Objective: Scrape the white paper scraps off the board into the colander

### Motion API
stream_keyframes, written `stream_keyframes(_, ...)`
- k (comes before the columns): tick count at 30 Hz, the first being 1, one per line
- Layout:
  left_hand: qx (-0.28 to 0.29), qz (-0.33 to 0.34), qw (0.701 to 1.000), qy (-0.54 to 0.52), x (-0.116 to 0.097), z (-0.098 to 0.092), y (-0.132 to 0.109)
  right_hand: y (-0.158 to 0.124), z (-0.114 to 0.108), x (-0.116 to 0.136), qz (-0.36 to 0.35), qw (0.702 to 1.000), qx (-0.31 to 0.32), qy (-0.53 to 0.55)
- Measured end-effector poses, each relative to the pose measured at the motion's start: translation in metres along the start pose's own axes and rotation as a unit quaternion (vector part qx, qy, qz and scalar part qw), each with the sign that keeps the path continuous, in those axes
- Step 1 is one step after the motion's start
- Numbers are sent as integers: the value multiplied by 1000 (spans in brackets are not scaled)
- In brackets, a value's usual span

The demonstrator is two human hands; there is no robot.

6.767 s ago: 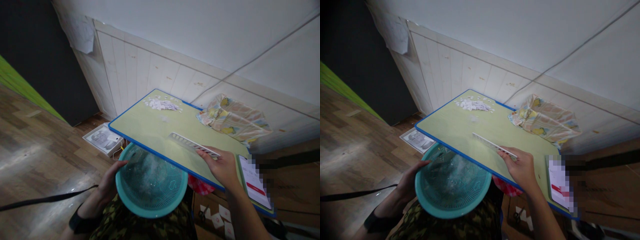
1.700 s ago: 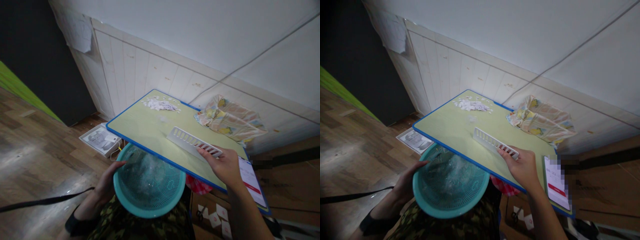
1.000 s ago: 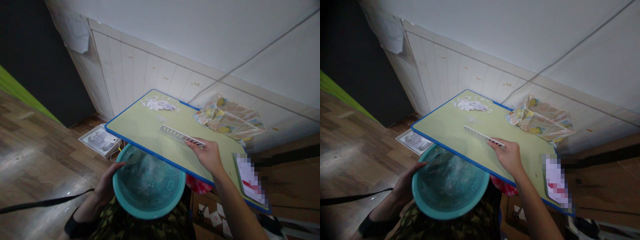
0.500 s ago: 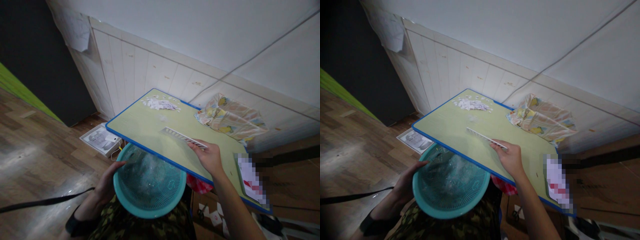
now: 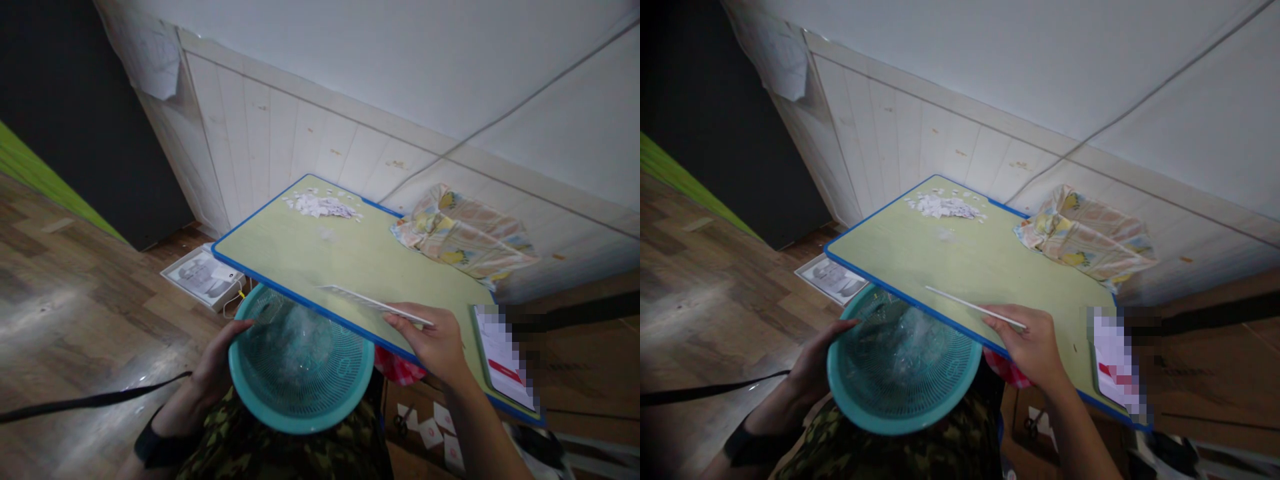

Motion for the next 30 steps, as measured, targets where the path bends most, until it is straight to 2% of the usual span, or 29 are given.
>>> stream_keyframes(10, -2, -13, 1000, -2, 2, -1, 1, -15, -4, 12, 5, 1000, 2, 0)
stream_keyframes(25, 9, -8, 1000, -18, 2, -1, 0, -13, -8, 21, -28, 999, 16, 8)
stream_keyframes(30, 1, -5, 1000, -19, 1, 0, 0, -17, -13, 27, -60, 998, -19, -14)
Point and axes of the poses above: each hand's wrist, its own y-axis towards the middle knuckle, its own z-axis out of the palm, x = y × z, the point moved 3 cm from there along y, towards the middle knuckle, and after that the axes turned 1 degree about -z, right-handed, at the moved point
